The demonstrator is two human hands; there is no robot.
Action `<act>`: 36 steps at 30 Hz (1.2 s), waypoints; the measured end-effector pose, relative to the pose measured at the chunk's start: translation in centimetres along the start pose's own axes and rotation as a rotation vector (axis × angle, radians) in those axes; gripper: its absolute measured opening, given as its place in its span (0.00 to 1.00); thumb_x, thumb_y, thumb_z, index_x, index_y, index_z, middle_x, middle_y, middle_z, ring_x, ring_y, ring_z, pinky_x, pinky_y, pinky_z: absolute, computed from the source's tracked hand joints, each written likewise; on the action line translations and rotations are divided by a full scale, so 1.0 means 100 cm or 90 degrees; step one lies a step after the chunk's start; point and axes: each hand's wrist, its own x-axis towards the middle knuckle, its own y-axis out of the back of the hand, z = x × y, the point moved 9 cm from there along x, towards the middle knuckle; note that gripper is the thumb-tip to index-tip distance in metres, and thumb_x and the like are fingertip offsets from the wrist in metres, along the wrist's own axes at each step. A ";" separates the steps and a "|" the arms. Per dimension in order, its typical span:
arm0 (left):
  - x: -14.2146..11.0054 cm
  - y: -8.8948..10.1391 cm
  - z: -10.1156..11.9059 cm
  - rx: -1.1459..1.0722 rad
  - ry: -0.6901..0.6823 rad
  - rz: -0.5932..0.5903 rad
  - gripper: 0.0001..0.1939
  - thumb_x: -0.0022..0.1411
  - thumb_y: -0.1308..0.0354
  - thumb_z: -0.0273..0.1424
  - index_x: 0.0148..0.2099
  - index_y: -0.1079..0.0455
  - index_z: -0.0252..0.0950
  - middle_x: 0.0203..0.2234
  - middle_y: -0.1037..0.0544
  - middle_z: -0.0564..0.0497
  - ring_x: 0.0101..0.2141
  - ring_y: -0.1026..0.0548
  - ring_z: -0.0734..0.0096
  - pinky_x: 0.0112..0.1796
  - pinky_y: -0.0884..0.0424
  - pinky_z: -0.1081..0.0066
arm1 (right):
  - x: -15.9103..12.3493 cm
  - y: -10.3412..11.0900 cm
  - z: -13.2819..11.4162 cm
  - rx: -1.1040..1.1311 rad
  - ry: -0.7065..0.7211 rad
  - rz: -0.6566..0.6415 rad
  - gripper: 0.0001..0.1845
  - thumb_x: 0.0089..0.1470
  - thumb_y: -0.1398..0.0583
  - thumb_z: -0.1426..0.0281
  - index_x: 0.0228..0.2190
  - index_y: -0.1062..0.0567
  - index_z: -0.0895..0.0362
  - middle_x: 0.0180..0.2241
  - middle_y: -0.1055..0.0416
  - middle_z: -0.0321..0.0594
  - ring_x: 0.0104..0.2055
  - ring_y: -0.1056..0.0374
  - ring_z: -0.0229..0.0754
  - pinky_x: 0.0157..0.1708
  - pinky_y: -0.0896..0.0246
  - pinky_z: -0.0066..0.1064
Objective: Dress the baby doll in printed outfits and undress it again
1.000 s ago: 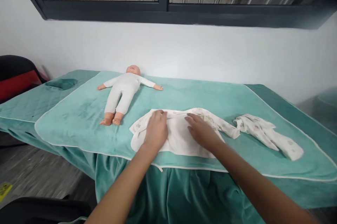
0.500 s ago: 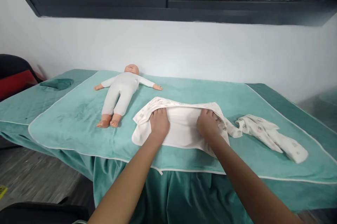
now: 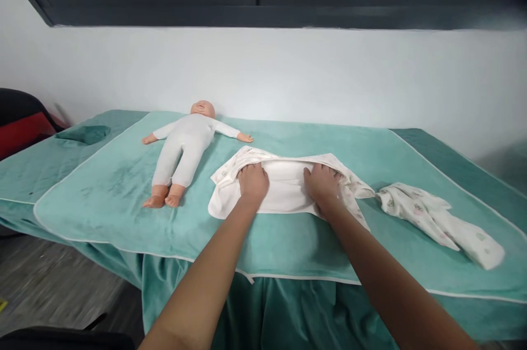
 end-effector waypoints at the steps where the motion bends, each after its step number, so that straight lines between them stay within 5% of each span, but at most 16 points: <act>1: -0.002 0.002 0.000 0.000 -0.001 0.013 0.20 0.70 0.58 0.33 0.55 0.31 0.31 0.46 0.23 0.35 0.53 0.28 0.52 0.54 0.37 0.56 | -0.002 0.001 -0.001 -0.003 0.011 0.022 0.26 0.66 0.54 0.61 0.52 0.31 0.68 0.53 0.31 0.65 0.57 0.38 0.62 0.57 0.52 0.53; 9: -0.003 0.008 -0.001 -0.010 -0.024 0.046 0.23 0.71 0.62 0.29 0.58 0.30 0.36 0.51 0.23 0.39 0.55 0.29 0.56 0.58 0.39 0.58 | -0.004 0.001 0.001 -0.038 0.033 0.063 0.26 0.66 0.56 0.63 0.51 0.31 0.69 0.51 0.30 0.66 0.55 0.37 0.63 0.55 0.51 0.53; 17: -0.001 -0.002 -0.003 -0.016 -0.001 -0.010 0.20 0.70 0.58 0.30 0.56 0.30 0.32 0.44 0.21 0.35 0.51 0.25 0.53 0.51 0.33 0.58 | 0.007 -0.001 -0.008 -0.035 0.093 -0.050 0.22 0.63 0.53 0.72 0.50 0.29 0.72 0.50 0.30 0.68 0.54 0.34 0.59 0.54 0.46 0.46; 23: -0.002 -0.007 0.013 -0.029 -0.103 -0.032 0.19 0.70 0.59 0.30 0.55 0.31 0.35 0.48 0.23 0.38 0.53 0.28 0.53 0.53 0.34 0.58 | -0.001 -0.004 -0.058 0.024 0.259 -0.070 0.22 0.65 0.54 0.72 0.55 0.30 0.59 0.57 0.31 0.48 0.58 0.37 0.46 0.58 0.48 0.32; 29: 0.000 -0.010 0.009 -0.048 -0.075 -0.024 0.24 0.72 0.60 0.37 0.65 0.39 0.40 0.55 0.26 0.40 0.57 0.31 0.54 0.57 0.36 0.57 | 0.017 -0.017 -0.061 0.047 0.221 -0.033 0.29 0.67 0.56 0.66 0.63 0.42 0.68 0.65 0.43 0.55 0.66 0.48 0.52 0.63 0.54 0.40; 36: 0.008 -0.025 0.002 -0.086 -0.047 -0.087 0.26 0.71 0.60 0.40 0.68 0.43 0.45 0.60 0.29 0.44 0.60 0.33 0.53 0.58 0.36 0.54 | 0.020 -0.036 -0.054 0.056 0.211 -0.060 0.35 0.67 0.59 0.56 0.66 0.47 0.64 0.68 0.49 0.55 0.69 0.53 0.52 0.64 0.55 0.48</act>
